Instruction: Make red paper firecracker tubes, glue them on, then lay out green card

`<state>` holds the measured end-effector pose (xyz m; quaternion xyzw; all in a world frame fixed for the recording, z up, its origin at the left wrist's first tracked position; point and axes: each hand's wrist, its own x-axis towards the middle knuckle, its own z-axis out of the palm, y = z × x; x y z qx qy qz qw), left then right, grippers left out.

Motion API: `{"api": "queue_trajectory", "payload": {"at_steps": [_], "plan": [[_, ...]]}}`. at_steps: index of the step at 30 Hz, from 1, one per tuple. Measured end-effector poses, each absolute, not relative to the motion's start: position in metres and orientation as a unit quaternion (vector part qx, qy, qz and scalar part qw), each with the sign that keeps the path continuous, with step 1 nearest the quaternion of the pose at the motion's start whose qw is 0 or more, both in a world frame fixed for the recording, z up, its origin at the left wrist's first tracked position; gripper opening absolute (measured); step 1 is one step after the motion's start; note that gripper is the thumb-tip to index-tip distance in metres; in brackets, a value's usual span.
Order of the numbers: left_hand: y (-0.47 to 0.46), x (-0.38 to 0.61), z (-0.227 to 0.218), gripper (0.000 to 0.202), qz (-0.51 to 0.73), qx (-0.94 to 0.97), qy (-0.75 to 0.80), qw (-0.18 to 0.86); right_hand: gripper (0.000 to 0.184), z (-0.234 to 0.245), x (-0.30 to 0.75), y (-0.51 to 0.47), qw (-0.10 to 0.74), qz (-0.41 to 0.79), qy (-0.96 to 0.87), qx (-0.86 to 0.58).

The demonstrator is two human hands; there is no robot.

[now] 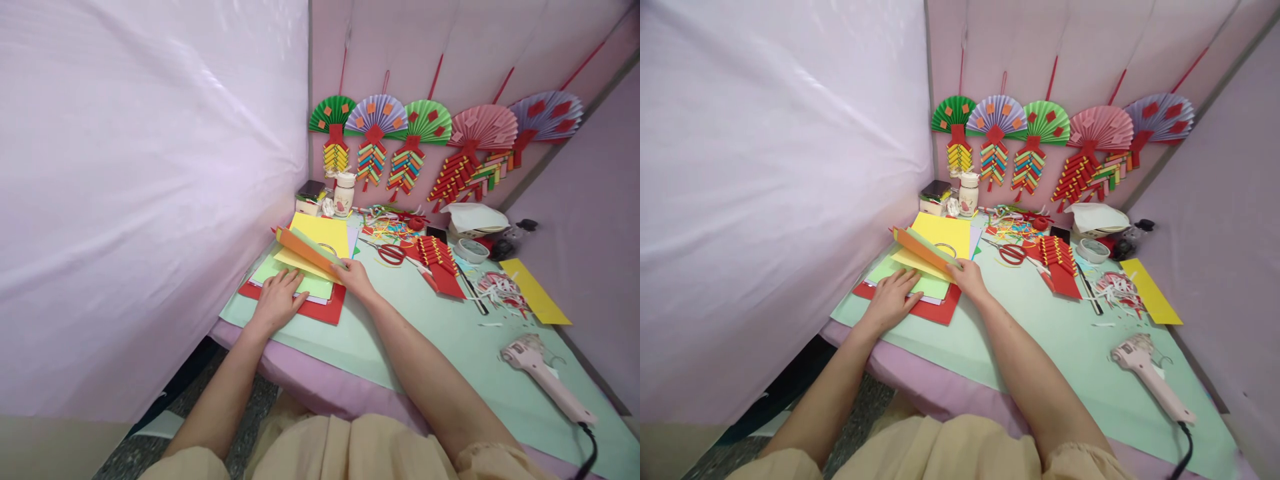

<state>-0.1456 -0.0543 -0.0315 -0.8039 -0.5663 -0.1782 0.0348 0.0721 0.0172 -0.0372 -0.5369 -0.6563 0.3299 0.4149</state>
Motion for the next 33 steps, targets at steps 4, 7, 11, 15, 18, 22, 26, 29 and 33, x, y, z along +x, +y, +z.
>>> {"api": "queue_trajectory", "payload": {"at_steps": [4,7,11,15,18,22,26,29,33], "plan": [[-0.055,-0.146,-0.031,0.049,-0.182,-0.801,-0.569,0.031,0.033,-0.035,0.072,0.015,0.411,0.330,-0.658,-0.538],[-0.055,-0.146,-0.031,0.051,-0.185,-0.799,-0.571,0.031,0.033,-0.034,0.072,0.015,0.413,0.334,-0.657,-0.535],[-0.055,-0.146,-0.031,0.051,-0.186,-0.800,-0.569,0.033,0.034,-0.034,0.072,0.015,0.414,0.342,-0.653,-0.534],[-0.055,-0.146,-0.032,0.052,-0.186,-0.801,-0.568,0.034,0.033,-0.033,0.072,0.015,0.412,0.343,-0.652,-0.535],[-0.055,-0.147,-0.032,0.052,-0.186,-0.801,-0.567,0.034,0.034,-0.033,0.072,0.014,0.414,0.343,-0.652,-0.534],[-0.055,-0.147,-0.032,0.052,-0.190,-0.802,-0.566,0.031,0.034,-0.034,0.073,0.015,0.411,0.344,-0.654,-0.534],[-0.054,-0.147,-0.033,0.052,-0.191,-0.802,-0.564,0.031,0.033,-0.035,0.072,0.015,0.406,0.332,-0.665,-0.532],[-0.054,-0.147,-0.034,0.053,-0.189,-0.804,-0.563,0.032,0.028,-0.036,0.070,0.012,0.394,0.307,-0.690,-0.524],[-0.054,-0.147,-0.033,0.052,-0.193,-0.803,-0.563,0.038,0.016,-0.034,0.066,0.005,0.371,0.236,-0.742,-0.507]]}}
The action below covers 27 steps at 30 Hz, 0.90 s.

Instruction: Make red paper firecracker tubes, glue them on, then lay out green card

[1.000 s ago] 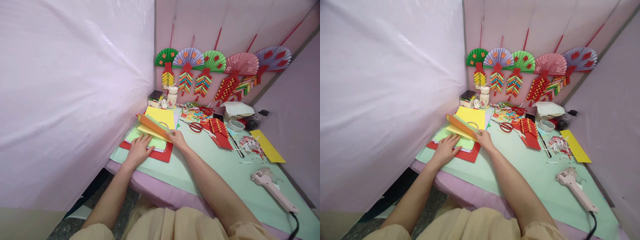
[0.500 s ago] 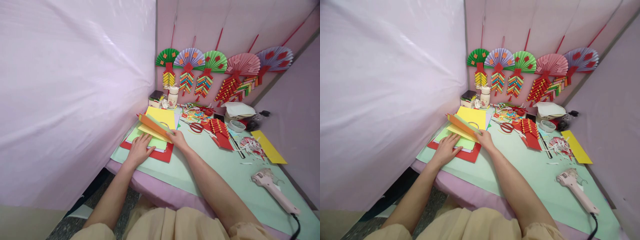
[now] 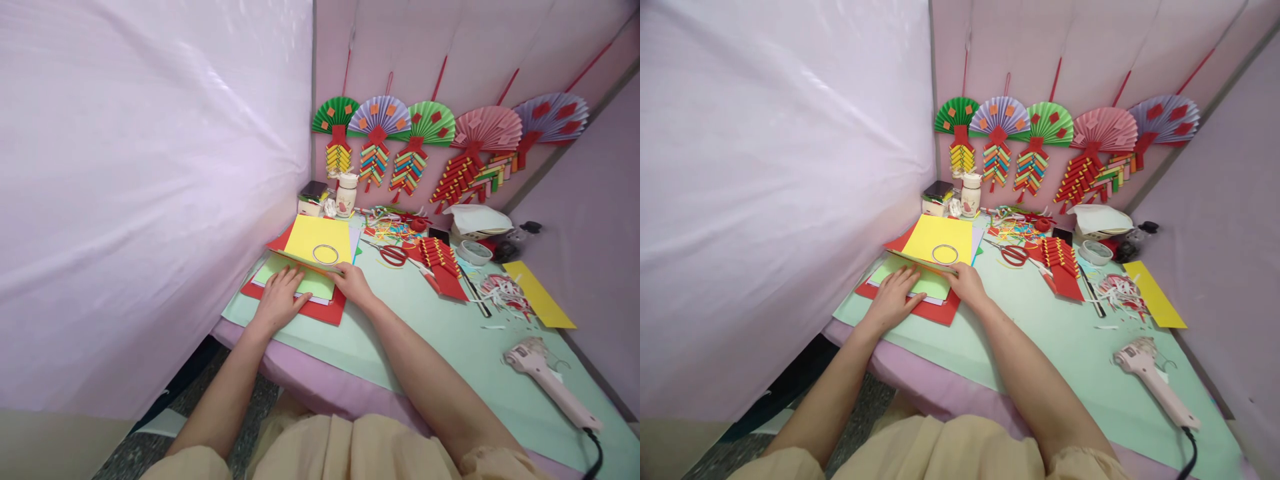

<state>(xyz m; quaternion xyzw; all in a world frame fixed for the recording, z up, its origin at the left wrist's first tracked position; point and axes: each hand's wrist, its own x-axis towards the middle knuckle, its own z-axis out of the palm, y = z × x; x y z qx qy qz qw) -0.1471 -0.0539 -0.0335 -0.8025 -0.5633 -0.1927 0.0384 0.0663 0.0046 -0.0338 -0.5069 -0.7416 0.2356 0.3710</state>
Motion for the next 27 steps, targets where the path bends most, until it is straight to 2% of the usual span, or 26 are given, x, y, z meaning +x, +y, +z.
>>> {"api": "queue_trajectory", "payload": {"at_steps": [3,7,10,12,17,20,27], "plan": [[-0.055,-0.146,-0.031,0.050,-0.200,-0.804,-0.558,0.041,0.010,-0.030,0.064,-0.002,0.345,0.197,-0.778,-0.486],[-0.056,-0.145,-0.028,0.045,-0.205,-0.808,-0.550,0.041,0.014,-0.026,0.062,-0.008,0.298,0.127,-0.818,-0.475],[-0.055,-0.145,-0.028,0.049,-0.212,-0.807,-0.550,0.042,0.008,-0.024,0.060,-0.010,0.274,0.073,-0.827,-0.485],[-0.056,-0.146,-0.029,0.051,-0.226,-0.807,-0.544,0.045,0.012,-0.024,0.058,-0.007,0.276,0.052,-0.821,-0.497],[-0.062,-0.151,-0.029,0.027,-0.350,-0.758,-0.547,0.062,0.016,-0.026,0.057,0.006,0.319,0.068,-0.781,-0.532],[-0.066,-0.153,-0.030,0.029,-0.389,-0.716,-0.574,0.077,0.020,-0.026,0.058,0.012,0.341,0.086,-0.760,-0.547],[-0.070,-0.157,-0.033,0.029,-0.385,-0.686,-0.611,0.090,0.019,-0.024,0.058,0.014,0.346,0.121,-0.738,-0.567]]}}
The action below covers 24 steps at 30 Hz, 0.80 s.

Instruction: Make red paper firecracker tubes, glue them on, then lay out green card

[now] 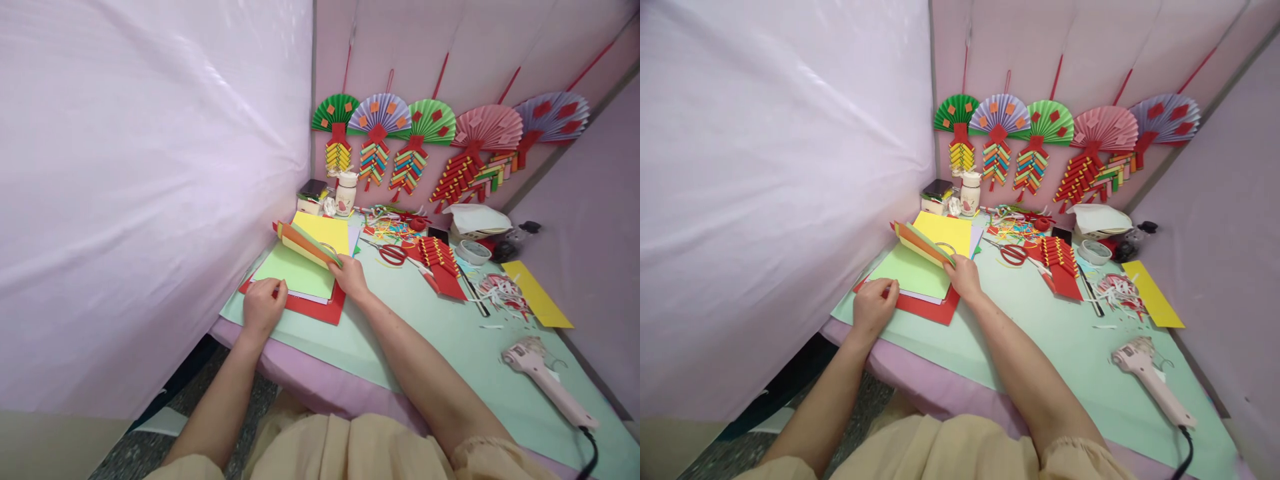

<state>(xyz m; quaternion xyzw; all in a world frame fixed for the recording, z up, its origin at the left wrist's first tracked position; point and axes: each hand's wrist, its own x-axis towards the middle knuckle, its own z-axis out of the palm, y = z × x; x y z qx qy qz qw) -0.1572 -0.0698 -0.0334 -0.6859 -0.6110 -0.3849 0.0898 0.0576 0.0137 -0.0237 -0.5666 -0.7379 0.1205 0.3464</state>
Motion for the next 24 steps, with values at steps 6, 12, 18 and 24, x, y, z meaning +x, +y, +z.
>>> {"api": "queue_trajectory", "payload": {"at_steps": [6,12,18,24], "plan": [[-0.065,-0.181,-0.039,0.020,-0.347,-0.735,-0.579,0.060,0.016,-0.022,0.045,0.007,0.288,0.082,-0.793,-0.530],[-0.047,-0.190,-0.034,0.023,-0.278,-0.785,-0.553,0.016,0.010,-0.023,0.041,0.002,0.279,0.076,-0.814,-0.503],[-0.039,-0.190,-0.030,0.026,-0.251,-0.825,-0.506,0.026,0.015,-0.022,0.049,-0.004,0.307,0.170,-0.834,-0.427],[-0.036,-0.183,-0.023,0.027,-0.282,-0.804,-0.523,0.024,0.027,-0.019,0.055,-0.008,0.317,0.225,-0.835,-0.390]]}}
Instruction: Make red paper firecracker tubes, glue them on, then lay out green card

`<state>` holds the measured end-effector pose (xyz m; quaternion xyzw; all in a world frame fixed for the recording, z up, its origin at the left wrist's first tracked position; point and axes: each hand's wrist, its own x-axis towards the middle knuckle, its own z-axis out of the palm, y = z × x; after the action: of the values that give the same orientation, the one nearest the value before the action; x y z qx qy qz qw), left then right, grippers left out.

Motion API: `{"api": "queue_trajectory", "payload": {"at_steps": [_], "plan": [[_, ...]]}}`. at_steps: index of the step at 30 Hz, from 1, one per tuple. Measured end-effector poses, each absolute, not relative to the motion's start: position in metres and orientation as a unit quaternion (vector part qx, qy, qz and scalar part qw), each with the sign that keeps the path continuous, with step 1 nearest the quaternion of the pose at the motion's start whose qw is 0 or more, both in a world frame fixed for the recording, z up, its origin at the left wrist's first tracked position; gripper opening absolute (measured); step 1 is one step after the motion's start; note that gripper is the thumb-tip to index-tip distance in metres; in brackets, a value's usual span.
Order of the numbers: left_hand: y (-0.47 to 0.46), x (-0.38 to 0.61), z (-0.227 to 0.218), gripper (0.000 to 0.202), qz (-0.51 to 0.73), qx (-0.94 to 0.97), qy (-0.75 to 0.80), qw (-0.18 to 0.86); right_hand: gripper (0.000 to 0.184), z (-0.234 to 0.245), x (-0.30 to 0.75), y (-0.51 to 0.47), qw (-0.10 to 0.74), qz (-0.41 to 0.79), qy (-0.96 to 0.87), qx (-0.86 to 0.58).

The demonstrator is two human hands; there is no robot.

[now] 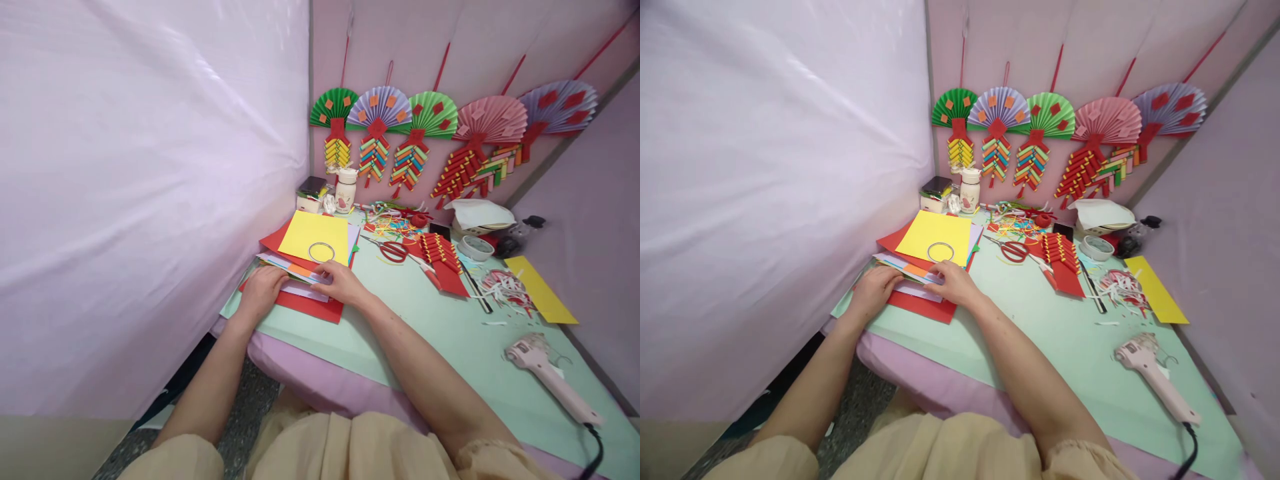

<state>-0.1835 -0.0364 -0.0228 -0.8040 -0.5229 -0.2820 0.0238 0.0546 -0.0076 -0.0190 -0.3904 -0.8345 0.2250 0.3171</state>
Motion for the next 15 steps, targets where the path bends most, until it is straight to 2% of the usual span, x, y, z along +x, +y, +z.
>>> {"api": "queue_trajectory", "payload": {"at_steps": [8,15], "plan": [[-0.031,-0.174,-0.011,0.021,-0.299,-0.780,-0.549,0.024,0.010,-0.014,0.049,-0.012,0.317,0.212,-0.818,-0.430],[-0.029,-0.167,-0.006,0.016,-0.317,-0.755,-0.572,0.040,0.016,-0.014,0.044,-0.006,0.341,0.273,-0.769,-0.467]]}}
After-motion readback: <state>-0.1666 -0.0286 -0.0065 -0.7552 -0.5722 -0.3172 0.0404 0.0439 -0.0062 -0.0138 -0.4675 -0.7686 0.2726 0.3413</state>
